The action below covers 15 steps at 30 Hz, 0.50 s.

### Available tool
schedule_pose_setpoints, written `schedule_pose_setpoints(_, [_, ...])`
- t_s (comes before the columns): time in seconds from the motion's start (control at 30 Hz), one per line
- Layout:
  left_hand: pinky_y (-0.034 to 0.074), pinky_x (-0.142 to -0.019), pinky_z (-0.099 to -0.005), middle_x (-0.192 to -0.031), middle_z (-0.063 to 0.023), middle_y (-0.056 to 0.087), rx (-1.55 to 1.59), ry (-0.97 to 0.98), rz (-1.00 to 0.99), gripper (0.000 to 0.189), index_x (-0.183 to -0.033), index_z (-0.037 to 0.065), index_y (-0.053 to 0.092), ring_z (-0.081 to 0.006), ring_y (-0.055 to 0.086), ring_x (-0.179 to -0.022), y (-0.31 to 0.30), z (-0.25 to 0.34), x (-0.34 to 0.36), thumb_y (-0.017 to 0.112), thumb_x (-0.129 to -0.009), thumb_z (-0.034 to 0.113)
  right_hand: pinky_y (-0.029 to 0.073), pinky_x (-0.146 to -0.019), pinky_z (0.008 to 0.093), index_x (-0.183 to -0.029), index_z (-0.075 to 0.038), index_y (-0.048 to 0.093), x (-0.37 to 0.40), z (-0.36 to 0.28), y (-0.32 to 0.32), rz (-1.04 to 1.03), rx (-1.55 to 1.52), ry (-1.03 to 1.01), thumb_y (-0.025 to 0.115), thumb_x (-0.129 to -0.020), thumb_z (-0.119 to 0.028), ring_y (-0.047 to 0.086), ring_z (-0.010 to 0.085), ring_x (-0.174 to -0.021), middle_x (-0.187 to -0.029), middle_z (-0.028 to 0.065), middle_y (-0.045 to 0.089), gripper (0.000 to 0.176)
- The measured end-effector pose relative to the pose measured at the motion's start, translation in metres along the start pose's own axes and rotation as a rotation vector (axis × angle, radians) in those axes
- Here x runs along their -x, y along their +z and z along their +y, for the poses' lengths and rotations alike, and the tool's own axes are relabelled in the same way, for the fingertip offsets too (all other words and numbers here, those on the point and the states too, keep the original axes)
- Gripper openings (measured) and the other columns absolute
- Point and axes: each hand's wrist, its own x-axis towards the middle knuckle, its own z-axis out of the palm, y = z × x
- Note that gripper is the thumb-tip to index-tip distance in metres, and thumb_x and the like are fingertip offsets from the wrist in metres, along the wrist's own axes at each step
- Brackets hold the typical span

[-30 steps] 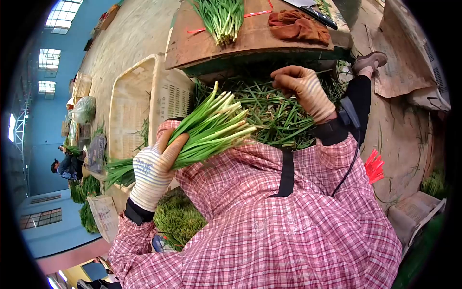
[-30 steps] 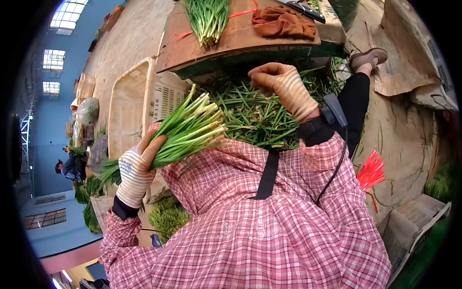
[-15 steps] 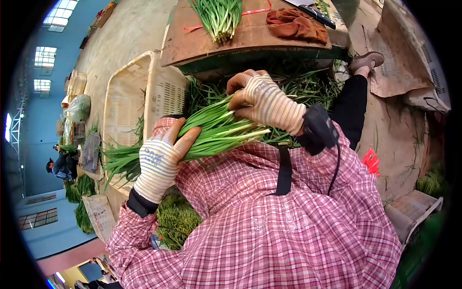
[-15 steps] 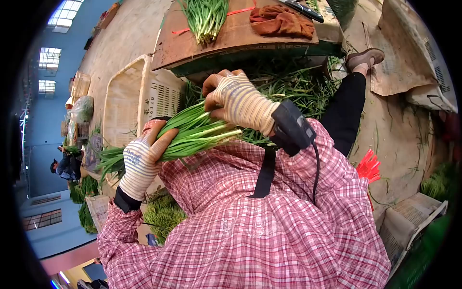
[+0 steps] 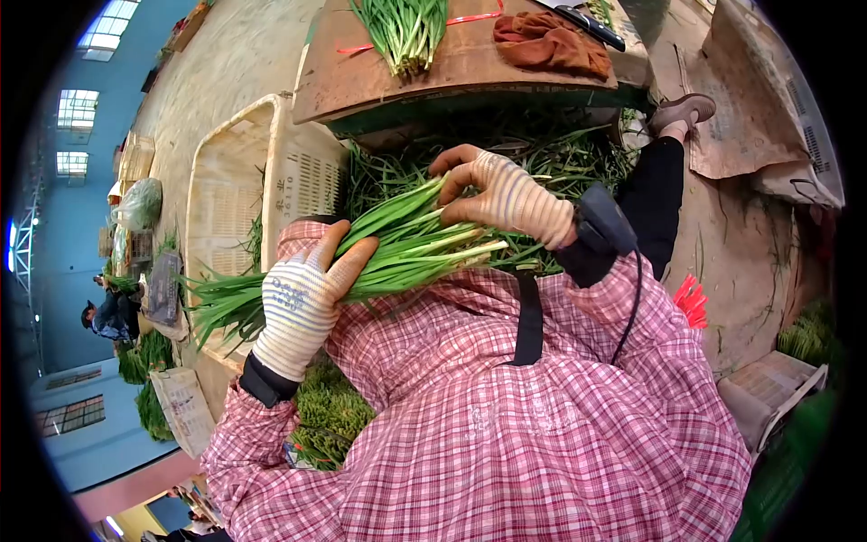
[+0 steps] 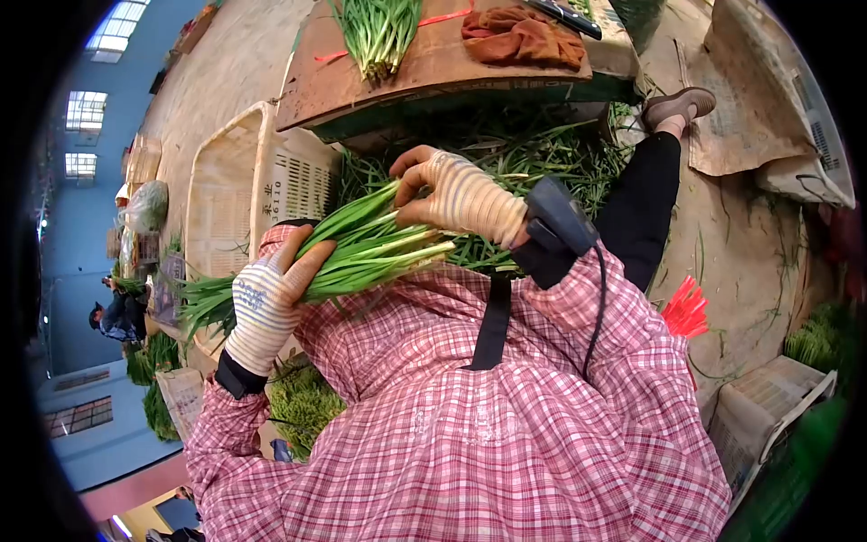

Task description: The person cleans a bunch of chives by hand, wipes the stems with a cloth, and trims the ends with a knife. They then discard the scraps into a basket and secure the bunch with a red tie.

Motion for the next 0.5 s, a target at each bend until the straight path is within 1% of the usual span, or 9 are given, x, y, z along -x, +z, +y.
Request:
schedule_pose_setpoints(0.07, [0.056, -0.067, -0.0415, -0.126, -0.0171, 0.066, 0.003, 0.006, 0.004, 0.058, -0.126, 0.018, 0.067, -0.0348, 0.071, -0.081, 0.001, -0.001, 0.001, 0.072, -0.07, 0.004, 0.055, -0.085, 0.0349, -0.093, -0.002, 0.078, 0.001, 0.011, -0.016, 0.043, 0.073, -0.063, 0.081, -0.078, -0.025, 0.069, 0.0256, -0.099, -0.119, 0.0152, 0.069, 0.028])
schedule_pose_setpoints(0.1, [0.055, -0.064, -0.041, -0.126, -0.0169, 0.066, -0.005, 0.004, 0.003, 0.06, -0.128, 0.02, 0.067, -0.0335, 0.07, -0.077, 0.001, -0.001, 0.003, 0.071, -0.07, 0.001, 0.054, -0.08, 0.0319, -0.094, 0.001, 0.075, 0.002, 0.036, -0.02, 0.178, 0.023, 0.001, 0.078, -0.081, -0.018, 0.067, 0.0188, -0.091, -0.106, 0.0126, 0.071, 0.023])
schedule_pose_setpoints(0.13, [0.055, -0.061, -0.0405, -0.127, -0.0167, 0.066, -0.01, -0.002, 0.001, 0.063, -0.129, 0.022, 0.066, -0.0321, 0.069, -0.073, 0.002, 0.0, 0.007, 0.069, -0.07, -0.001, 0.054, -0.08, 0.0299, -0.095, 0.004, 0.074, 0.007, 0.031, -0.031, 0.269, 0.062, 0.293, 0.076, -0.083, -0.019, 0.066, 0.0157, -0.091, -0.109, 0.0115, 0.071, 0.025])
schedule_pose_setpoints(0.2, [0.056, -0.066, -0.0413, -0.128, -0.0173, 0.065, -0.012, -0.023, -0.003, 0.061, -0.127, 0.02, 0.067, -0.0338, 0.07, -0.078, 0.0, 0.002, 0.004, 0.071, -0.069, 0.001, 0.053, -0.083, 0.0286, -0.102, 0.004, 0.073, 0.017, 0.048, -0.037, 0.246, -0.208, 0.232, 0.075, -0.084, -0.018, 0.065, 0.0135, -0.092, -0.11, 0.0102, 0.071, 0.029])
schedule_pose_setpoints(0.27, [0.057, -0.073, -0.0437, -0.127, -0.0183, 0.065, -0.015, -0.021, -0.003, 0.056, -0.123, 0.015, 0.069, -0.0366, 0.07, -0.088, 0.0, 0.003, -0.001, 0.076, -0.068, 0.006, 0.052, -0.086, 0.0276, -0.11, 0.004, 0.07, 0.019, 0.024, -0.022, 0.02, -0.414, 0.184, 0.075, -0.085, -0.018, 0.064, 0.0126, -0.092, -0.11, 0.0096, 0.07, 0.034])
schedule_pose_setpoints(0.3, [0.057, -0.074, -0.0434, -0.128, -0.0189, 0.064, -0.017, -0.019, -0.003, 0.055, -0.123, 0.015, 0.069, -0.037, 0.07, -0.09, 0.002, 0.003, -0.003, 0.078, -0.069, 0.007, 0.052, -0.087, 0.0277, -0.113, 0.004, 0.068, 0.013, 0.024, -0.012, -0.007, -0.243, 0.101, 0.074, -0.084, -0.017, 0.064, 0.0124, -0.091, -0.103, 0.0097, 0.071, 0.036])
schedule_pose_setpoints(0.4, [0.058, -0.075, -0.0432, -0.128, -0.0195, 0.064, -0.049, -0.034, 0.007, 0.055, -0.123, 0.016, 0.069, -0.0378, 0.07, -0.095, -0.007, 0.004, -0.005, 0.077, -0.069, 0.005, 0.055, -0.082, 0.028, -0.106, 0.004, 0.069, 0.013, 0.025, -0.014, 0.226, -0.553, 0.213, 0.076, -0.084, -0.015, 0.067, 0.0133, -0.086, -0.088, 0.0077, 0.071, 0.03])
schedule_pose_setpoints(0.47, [0.057, -0.071, -0.0439, -0.13, -0.0186, 0.064, -0.039, -0.041, 0.078, 0.059, -0.125, 0.02, 0.068, -0.0353, 0.07, -0.084, -0.003, -0.002, 0.001, 0.071, -0.069, 0.001, 0.056, -0.082, 0.0304, -0.107, 0.003, 0.069, 0.014, 0.065, -0.026, 0.406, -0.761, 0.211, 0.073, -0.088, -0.015, 0.068, 0.0162, -0.086, -0.094, 0.0076, 0.071, 0.027])
schedule_pose_setpoints(0.5, [0.057, -0.071, -0.0438, -0.13, -0.0189, 0.064, -0.046, -0.036, 0.104, 0.059, -0.125, 0.02, 0.068, -0.0353, 0.07, -0.084, -0.001, -0.005, 0.002, 0.071, -0.069, 0.001, 0.055, -0.084, 0.0302, -0.112, 0.003, 0.068, 0.016, 0.062, -0.029, 0.355, -0.74, 0.252, 0.072, -0.088, -0.017, 0.067, 0.0155, -0.089, -0.098, 0.0074, 0.071, 0.032])
